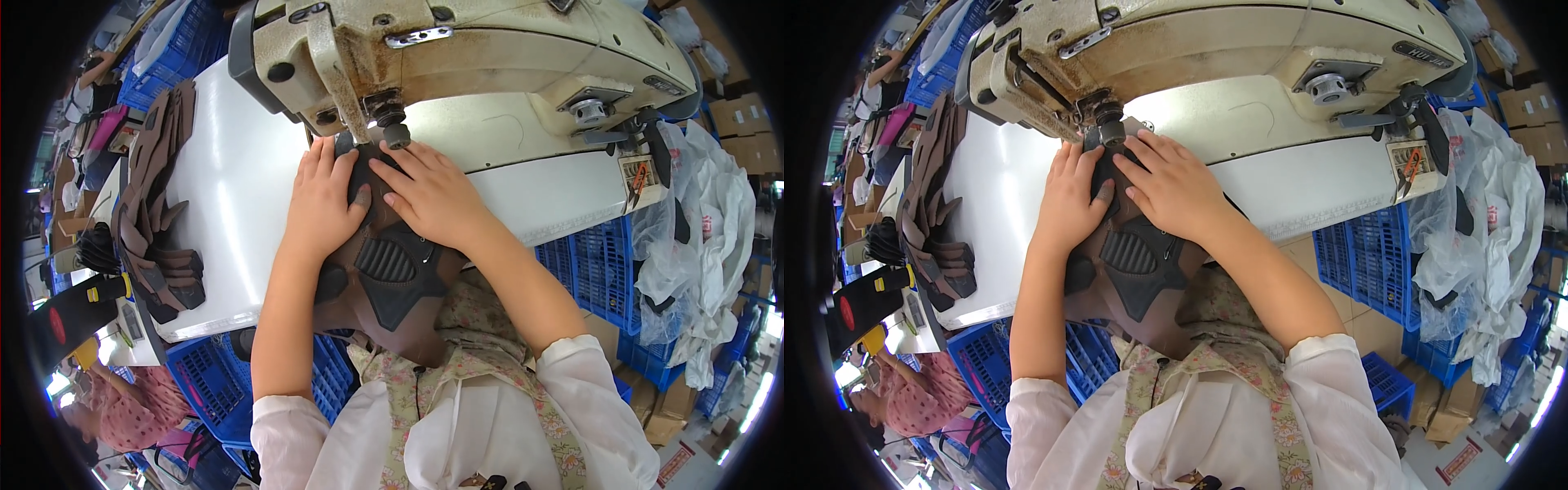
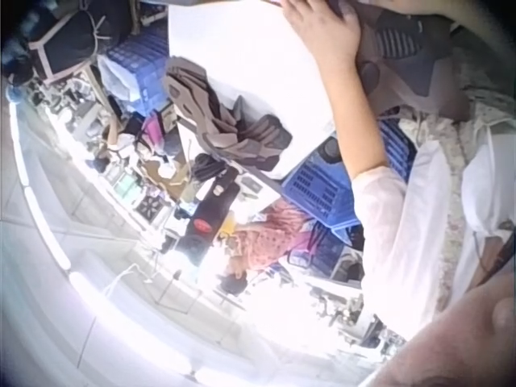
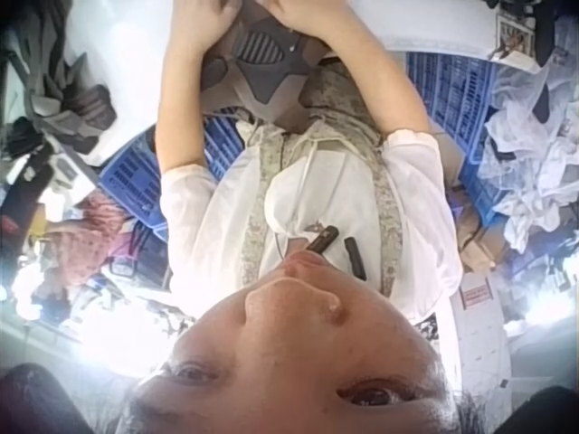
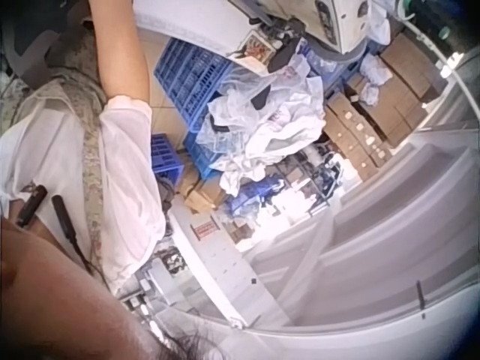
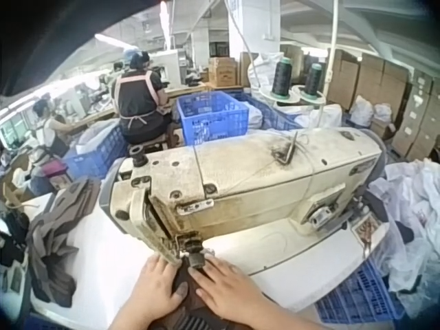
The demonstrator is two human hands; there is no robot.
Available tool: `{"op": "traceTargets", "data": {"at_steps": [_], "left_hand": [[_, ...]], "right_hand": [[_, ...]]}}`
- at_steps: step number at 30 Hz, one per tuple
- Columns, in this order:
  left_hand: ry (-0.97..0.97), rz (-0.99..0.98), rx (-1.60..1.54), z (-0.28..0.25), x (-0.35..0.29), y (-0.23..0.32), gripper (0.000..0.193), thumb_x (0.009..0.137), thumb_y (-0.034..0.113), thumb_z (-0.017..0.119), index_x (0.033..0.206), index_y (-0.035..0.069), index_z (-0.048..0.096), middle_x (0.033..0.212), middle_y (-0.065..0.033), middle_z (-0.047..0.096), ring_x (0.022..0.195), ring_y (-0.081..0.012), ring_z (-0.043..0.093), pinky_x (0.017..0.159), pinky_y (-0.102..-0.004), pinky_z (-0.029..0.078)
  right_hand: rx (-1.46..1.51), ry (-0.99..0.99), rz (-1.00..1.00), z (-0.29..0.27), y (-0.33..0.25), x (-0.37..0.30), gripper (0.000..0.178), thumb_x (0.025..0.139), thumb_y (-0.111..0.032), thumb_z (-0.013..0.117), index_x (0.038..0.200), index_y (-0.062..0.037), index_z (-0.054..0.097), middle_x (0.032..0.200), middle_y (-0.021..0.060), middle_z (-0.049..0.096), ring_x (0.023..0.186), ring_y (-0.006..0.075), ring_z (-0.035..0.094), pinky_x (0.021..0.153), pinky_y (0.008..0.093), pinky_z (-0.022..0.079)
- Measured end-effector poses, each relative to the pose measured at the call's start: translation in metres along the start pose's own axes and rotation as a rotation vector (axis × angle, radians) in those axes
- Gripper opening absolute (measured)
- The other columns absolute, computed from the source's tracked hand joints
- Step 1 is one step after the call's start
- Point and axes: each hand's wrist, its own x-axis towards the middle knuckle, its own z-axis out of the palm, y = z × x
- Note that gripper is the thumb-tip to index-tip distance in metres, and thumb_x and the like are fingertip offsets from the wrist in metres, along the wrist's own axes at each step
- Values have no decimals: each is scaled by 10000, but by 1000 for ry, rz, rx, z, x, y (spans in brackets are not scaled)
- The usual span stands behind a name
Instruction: Stitch together various components of shoe uppers using an industrial sewing machine.
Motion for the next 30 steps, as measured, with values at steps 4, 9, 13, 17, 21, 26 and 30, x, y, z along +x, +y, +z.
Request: {"op": "traceTargets", "data": {"at_steps": [4,9,13,17,21,26,30], "left_hand": [[14,54,80,2,-2,-1,511,832,225,639,1286,11,543,1430,-281,425,1354,-450,360,1139,-498,285],[-4,67,127,4,-3,-5,506,857,203,615,1313,5,521,1487,-273,368,1369,-434,350,1131,-486,301],[1,76,131,5,-2,-4,503,857,204,613,1311,5,525,1489,-275,365,1379,-431,340,1130,-482,306],[6,78,144,6,-3,-5,495,858,197,611,1306,3,529,1493,-277,358,1390,-424,332,1131,-476,306],[-1,72,124,6,-2,-4,494,854,188,612,1304,0,529,1493,-280,355,1393,-421,329,1132,-475,306],[16,80,97,6,-1,-3,515,850,237,619,1301,-3,550,1445,-292,401,1369,-449,346,1136,-493,302],[18,76,103,6,-2,-4,511,856,247,609,1297,-4,551,1443,-292,403,1368,-448,348,1136,-498,299]], "right_hand": [[-7,21,-11,1,0,0,422,925,-294,576,1294,-90,587,1383,130,525,1340,298,428,1108,432,350],[-4,40,-15,3,-1,-1,414,923,-291,576,1283,-88,594,1378,132,533,1331,299,441,1112,431,351],[6,55,-6,5,-1,-1,410,924,-292,575,1281,-92,599,1382,132,535,1327,299,449,1115,429,352],[4,68,-8,5,-1,-2,411,925,-294,574,1283,-95,600,1383,134,537,1327,298,451,1115,426,353],[5,64,-8,5,0,-2,414,924,-297,575,1285,-94,597,1383,136,535,1329,298,450,1117,422,352],[-4,36,-12,2,-1,-1,419,925,-299,575,1290,-94,592,1386,140,531,1331,298,447,1116,422,353],[-13,40,-11,3,-1,-2,416,926,-298,574,1288,-94,592,1386,141,530,1334,296,444,1113,423,356]]}}
